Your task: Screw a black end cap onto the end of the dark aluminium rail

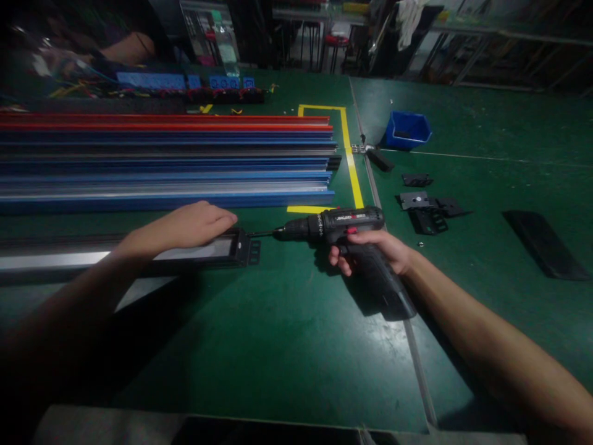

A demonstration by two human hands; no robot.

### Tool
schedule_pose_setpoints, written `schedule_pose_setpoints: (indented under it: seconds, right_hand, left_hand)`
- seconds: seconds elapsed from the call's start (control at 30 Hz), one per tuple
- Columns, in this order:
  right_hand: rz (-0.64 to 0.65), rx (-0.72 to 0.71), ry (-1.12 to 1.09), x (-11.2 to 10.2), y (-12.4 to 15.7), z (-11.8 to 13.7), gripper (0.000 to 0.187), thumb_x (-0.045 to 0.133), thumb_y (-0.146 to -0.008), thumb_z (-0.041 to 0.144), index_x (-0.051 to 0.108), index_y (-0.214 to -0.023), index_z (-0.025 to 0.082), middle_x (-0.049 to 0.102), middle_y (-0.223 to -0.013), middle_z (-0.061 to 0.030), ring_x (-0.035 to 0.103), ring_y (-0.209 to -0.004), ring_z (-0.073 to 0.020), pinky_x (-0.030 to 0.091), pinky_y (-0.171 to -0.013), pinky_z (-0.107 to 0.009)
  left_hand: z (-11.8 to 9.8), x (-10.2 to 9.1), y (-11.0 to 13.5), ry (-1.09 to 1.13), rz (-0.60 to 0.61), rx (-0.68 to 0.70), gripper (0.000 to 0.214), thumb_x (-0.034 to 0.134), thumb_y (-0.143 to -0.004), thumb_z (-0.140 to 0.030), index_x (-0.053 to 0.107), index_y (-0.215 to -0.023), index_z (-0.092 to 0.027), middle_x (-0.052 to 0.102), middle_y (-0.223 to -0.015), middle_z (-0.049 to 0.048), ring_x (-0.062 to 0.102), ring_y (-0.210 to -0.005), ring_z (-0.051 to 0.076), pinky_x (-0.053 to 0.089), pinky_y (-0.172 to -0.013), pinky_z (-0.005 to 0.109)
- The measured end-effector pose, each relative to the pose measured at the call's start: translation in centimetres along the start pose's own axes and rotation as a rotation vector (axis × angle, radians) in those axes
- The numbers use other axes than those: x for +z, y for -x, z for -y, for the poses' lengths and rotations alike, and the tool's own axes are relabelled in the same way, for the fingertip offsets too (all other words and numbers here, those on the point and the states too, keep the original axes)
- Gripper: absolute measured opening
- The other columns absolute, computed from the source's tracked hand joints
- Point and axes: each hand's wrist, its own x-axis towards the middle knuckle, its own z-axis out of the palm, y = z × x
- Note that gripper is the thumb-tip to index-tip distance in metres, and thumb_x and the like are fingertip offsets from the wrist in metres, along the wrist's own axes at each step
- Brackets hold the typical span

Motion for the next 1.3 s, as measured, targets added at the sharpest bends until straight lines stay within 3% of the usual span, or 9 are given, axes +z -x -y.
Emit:
schedule_pose_setpoints:
  seconds: [0.23, 0.47, 1.3]
  right_hand:
    - [-0.010, 0.014, -0.022, 0.08, -0.03, 0.08, 0.041, 0.071, -0.099, 0.035, 0.069, -0.118, -0.002, 0.076, -0.113, -0.0207, 0.077, -0.092, -0.0208, 0.064, -0.087, -0.029]
    - [-0.028, 0.049, -0.024, -0.24, 0.10, 0.25, 0.042, 0.070, -0.099, 0.037, 0.069, -0.119, 0.000, 0.075, -0.116, -0.0197, 0.076, -0.093, -0.0211, 0.063, -0.088, -0.030]
    - [-0.099, 0.045, -0.002, 0.24, 0.13, 0.34, 0.043, 0.070, -0.099, 0.042, 0.067, -0.116, 0.004, 0.074, -0.112, -0.0192, 0.073, -0.089, -0.0197, 0.062, -0.084, -0.030]
  left_hand:
    - [0.21, 0.12, -0.06, -0.007, 0.000, 0.004, 0.052, 0.024, -0.107, -0.042, 0.073, -0.098, -0.024, 0.078, -0.102, 0.0069, 0.068, -0.087, 0.024, 0.042, -0.073, 0.035]
    - [0.22, 0.09, -0.06, 0.030, -0.019, -0.011, 0.050, 0.030, -0.104, -0.045, 0.071, -0.086, -0.023, 0.073, -0.087, 0.0046, 0.061, -0.074, 0.021, 0.036, -0.066, 0.033]
    - [0.07, 0.00, 0.00, 0.028, -0.021, -0.025, 0.048, 0.029, -0.104, -0.043, 0.068, -0.084, -0.023, 0.072, -0.087, 0.0046, 0.059, -0.073, 0.020, 0.033, -0.065, 0.034]
